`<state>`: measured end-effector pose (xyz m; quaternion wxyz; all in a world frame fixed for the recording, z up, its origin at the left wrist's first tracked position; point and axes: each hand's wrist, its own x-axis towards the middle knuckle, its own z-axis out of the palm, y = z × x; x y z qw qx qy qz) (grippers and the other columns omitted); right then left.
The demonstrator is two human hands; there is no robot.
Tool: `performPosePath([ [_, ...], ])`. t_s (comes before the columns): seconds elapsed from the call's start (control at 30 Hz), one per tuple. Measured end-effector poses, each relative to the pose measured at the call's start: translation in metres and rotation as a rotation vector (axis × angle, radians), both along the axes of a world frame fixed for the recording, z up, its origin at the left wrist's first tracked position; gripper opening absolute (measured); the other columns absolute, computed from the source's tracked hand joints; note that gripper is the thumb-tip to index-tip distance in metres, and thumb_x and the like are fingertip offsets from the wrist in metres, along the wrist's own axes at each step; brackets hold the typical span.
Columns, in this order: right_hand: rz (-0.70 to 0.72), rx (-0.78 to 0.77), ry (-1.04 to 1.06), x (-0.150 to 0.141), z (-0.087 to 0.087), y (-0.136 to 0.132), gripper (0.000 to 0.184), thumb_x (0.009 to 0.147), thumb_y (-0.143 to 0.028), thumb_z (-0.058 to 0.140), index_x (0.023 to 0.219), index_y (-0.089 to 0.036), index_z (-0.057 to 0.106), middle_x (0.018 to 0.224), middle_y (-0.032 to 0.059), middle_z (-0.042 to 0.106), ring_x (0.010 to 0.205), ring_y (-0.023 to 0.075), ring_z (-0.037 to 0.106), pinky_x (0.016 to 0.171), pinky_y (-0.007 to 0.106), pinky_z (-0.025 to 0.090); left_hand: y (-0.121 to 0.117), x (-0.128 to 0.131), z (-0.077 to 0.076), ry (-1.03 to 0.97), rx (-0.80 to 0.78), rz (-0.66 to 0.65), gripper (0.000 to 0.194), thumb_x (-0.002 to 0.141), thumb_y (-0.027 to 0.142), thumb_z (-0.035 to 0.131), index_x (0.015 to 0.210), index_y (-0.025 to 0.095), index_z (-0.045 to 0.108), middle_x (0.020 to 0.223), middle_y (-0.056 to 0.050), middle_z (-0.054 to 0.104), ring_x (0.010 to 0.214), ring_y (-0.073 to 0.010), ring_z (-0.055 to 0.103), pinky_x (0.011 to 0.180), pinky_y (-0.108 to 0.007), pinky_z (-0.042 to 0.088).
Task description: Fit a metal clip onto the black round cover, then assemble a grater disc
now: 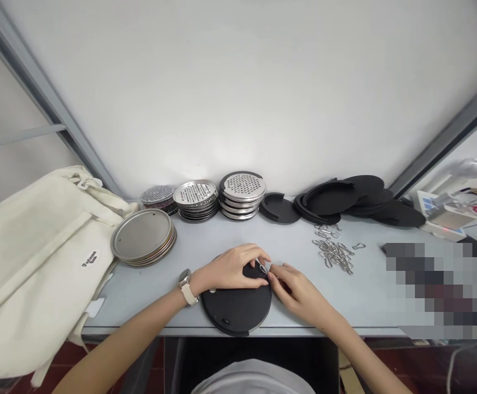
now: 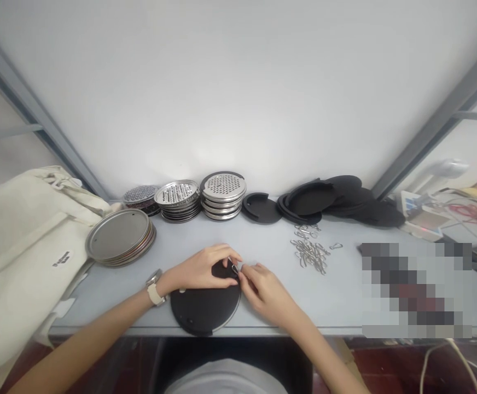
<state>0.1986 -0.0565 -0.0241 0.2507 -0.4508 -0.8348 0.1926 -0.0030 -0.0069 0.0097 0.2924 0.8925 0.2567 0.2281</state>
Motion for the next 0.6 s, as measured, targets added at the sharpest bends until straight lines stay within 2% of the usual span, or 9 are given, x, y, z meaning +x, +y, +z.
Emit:
performPosePath([
  [0.1, 0.002, 0.007, -0.003, -0.0003, -0.0003, -0.0010, 0.023, 0.093, -0.016, 0.037, 0.071, -0.022, 0.041, 0.063, -0.0010, 0.049, 0.063, 0.0169, 0.048, 0.059, 0.028, 0.039, -0.0005, 0.0001, 0.0005, 0.006, 0.008, 0.003, 0.031, 0.077, 0.027, 0.067, 0.105, 0.019, 0.057, 0.098, -0.005, 0.061, 0.083, -0.0154, 0.057, 0.081, -0.030, 0.046],
  [0.27, -0.015, 0.001, -0.016, -0.0017, -0.0011, -0.0012, 0.023, 0.092, -0.016, 0.037, 0.070, -0.022, 0.037, 0.062, -0.0017, 0.046, 0.063, 0.0166, 0.047, 0.058, 0.027, 0.038, 0.0001, -0.0007, -0.0005, -0.006, 0.007, 0.005, 0.039, 0.077, 0.025, 0.068, 0.112, 0.020, 0.055, 0.097, -0.004, 0.061, 0.087, -0.0160, 0.057, 0.084, -0.029, 0.046],
  [0.47, -0.044, -0.013, 0.000, -0.0020, -0.0010, -0.0001, 0.023, 0.093, -0.019, 0.037, 0.070, -0.022, 0.036, 0.062, -0.0022, 0.045, 0.063, 0.0165, 0.048, 0.059, 0.027, 0.038, 0.0023, 0.0004, -0.0026, -0.054, -0.025, 0.040, 0.015, 0.090, 0.021, 0.052, 0.101, 0.017, 0.061, 0.091, -0.003, 0.063, 0.079, -0.0120, 0.058, 0.080, -0.026, 0.046],
  [0.53, -0.050, -0.032, 0.027, -0.0017, -0.0006, -0.0008, 0.018, 0.094, -0.021, 0.037, 0.076, -0.023, 0.039, 0.061, -0.0030, 0.045, 0.063, 0.0164, 0.048, 0.058, 0.026, 0.038, 0.0026, 0.0012, -0.0020, -0.084, -0.053, 0.057, 0.014, 0.090, 0.021, 0.052, 0.098, 0.017, 0.062, 0.090, -0.003, 0.063, 0.078, -0.0111, 0.058, 0.078, -0.024, 0.046],
  [0.6, -0.047, -0.070, 0.070, -0.0015, 0.0000, -0.0019, 0.007, 0.095, -0.024, 0.038, 0.090, -0.022, 0.043, 0.060, -0.0045, 0.045, 0.061, 0.0163, 0.048, 0.056, 0.026, 0.038, 0.0026, 0.0016, -0.0005, -0.111, -0.088, 0.078, 0.013, 0.089, 0.022, 0.054, 0.094, 0.016, 0.064, 0.087, -0.002, 0.063, 0.075, -0.0103, 0.056, 0.073, -0.023, 0.045],
])
